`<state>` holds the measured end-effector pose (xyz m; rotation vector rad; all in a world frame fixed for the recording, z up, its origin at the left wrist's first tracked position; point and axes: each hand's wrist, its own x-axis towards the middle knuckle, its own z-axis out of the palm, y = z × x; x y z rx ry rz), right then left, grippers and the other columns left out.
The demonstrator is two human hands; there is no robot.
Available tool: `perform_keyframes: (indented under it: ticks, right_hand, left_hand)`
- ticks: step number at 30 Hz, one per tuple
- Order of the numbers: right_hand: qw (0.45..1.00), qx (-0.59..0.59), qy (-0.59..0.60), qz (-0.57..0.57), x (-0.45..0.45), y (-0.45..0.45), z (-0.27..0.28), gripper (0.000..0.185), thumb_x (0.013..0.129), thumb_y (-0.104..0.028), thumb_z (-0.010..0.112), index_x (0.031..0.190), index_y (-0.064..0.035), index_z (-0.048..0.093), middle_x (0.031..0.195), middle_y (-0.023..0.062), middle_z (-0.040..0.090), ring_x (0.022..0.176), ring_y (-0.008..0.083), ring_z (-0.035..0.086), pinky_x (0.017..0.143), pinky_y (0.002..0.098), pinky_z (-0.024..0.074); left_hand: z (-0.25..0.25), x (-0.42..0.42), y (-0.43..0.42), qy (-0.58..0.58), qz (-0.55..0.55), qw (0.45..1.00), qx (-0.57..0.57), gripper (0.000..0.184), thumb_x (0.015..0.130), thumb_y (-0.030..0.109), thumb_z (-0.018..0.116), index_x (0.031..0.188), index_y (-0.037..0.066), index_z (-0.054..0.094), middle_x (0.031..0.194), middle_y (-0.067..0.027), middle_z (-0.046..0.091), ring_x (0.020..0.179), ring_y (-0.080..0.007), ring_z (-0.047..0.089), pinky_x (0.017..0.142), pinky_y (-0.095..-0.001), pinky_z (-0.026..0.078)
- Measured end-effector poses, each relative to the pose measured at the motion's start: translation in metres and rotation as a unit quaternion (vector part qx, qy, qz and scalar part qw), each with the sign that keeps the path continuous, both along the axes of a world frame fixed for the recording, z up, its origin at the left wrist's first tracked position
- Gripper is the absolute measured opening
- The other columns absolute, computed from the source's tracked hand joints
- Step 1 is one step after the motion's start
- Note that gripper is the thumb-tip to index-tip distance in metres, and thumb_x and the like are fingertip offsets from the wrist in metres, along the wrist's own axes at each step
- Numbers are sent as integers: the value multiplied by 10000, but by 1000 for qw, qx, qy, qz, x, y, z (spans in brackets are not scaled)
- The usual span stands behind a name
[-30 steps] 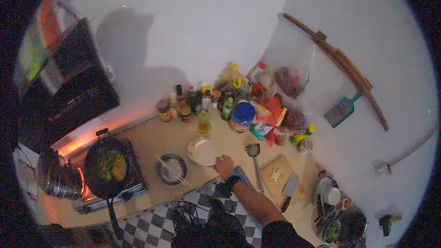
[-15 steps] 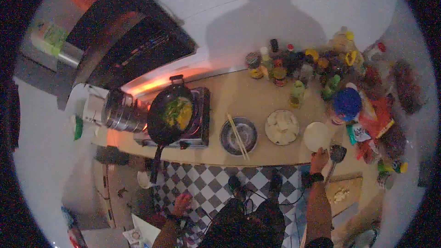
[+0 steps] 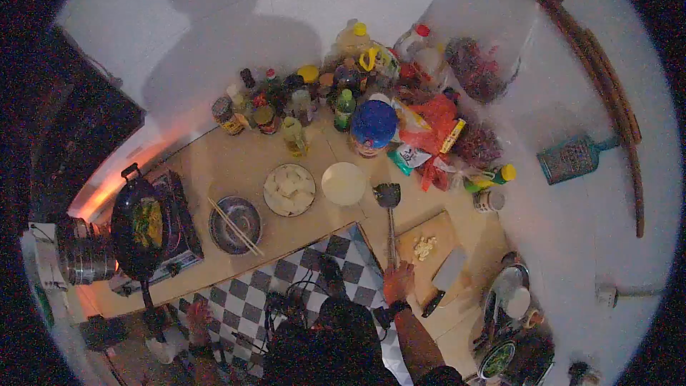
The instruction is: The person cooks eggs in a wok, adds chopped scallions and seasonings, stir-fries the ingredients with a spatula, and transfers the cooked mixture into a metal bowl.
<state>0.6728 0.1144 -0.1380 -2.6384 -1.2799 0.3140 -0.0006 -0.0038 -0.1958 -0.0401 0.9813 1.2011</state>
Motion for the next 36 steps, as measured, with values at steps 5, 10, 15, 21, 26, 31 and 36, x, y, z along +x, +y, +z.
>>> perform_keyframes:
  ticks: [5,10,15,21,26,31,36]
  right_hand:
    - [985,-170,-16,-18,19,-20,-72,607,864,-382,664,1334,-31,507,1305,238,562,1208,398,527,989,559,443]
    - [989,-107,7,103,30,-4,-77,501,878,-312,634,1251,15,563,980,230,678,800,425,664,754,525,553]
    - [975,63,212,-16,13,-10,-53,373,942,-189,509,1199,77,552,923,266,659,772,442,650,725,559,504]
    - [993,71,-59,73,-83,-57,79,241,984,-232,540,964,8,557,731,170,583,615,349,571,618,470,450]
    - [964,151,206,79,-160,-84,168,233,1021,-266,536,894,-70,532,638,-2,448,537,129,478,512,326,419]
    - [947,33,271,167,-319,-46,293,250,1020,-251,550,847,-72,575,657,-59,467,487,29,400,411,226,325]
    - [956,-75,165,231,-419,5,345,275,981,-248,620,823,-23,623,686,-20,534,565,79,469,499,280,369]
  left_hand:
    - [116,55,-20,464,65,883,-19,249,978,262,616,1105,48,635,868,-41,627,743,-181,611,663,-398,542]
    - [147,19,-73,436,81,896,20,274,998,283,582,1130,47,625,944,-66,680,789,-179,654,683,-309,532]
    - [100,-17,-102,264,92,960,-22,297,1002,317,572,1139,58,624,949,-61,684,807,-174,661,697,-303,528]
    - [23,-61,-73,274,-40,959,-66,322,991,350,587,1122,59,625,960,-46,679,811,-161,655,695,-295,522]
    - [-61,-106,-7,59,28,993,99,378,996,372,574,1194,53,617,1008,-63,679,839,-178,668,706,-312,541]
    - [-56,-97,75,-30,27,992,123,460,1004,432,560,1192,15,608,1008,-87,682,865,-203,688,736,-335,564]
    - [-42,-90,98,15,35,995,94,475,1011,468,539,1145,21,629,952,-73,681,826,-171,669,696,-316,545]
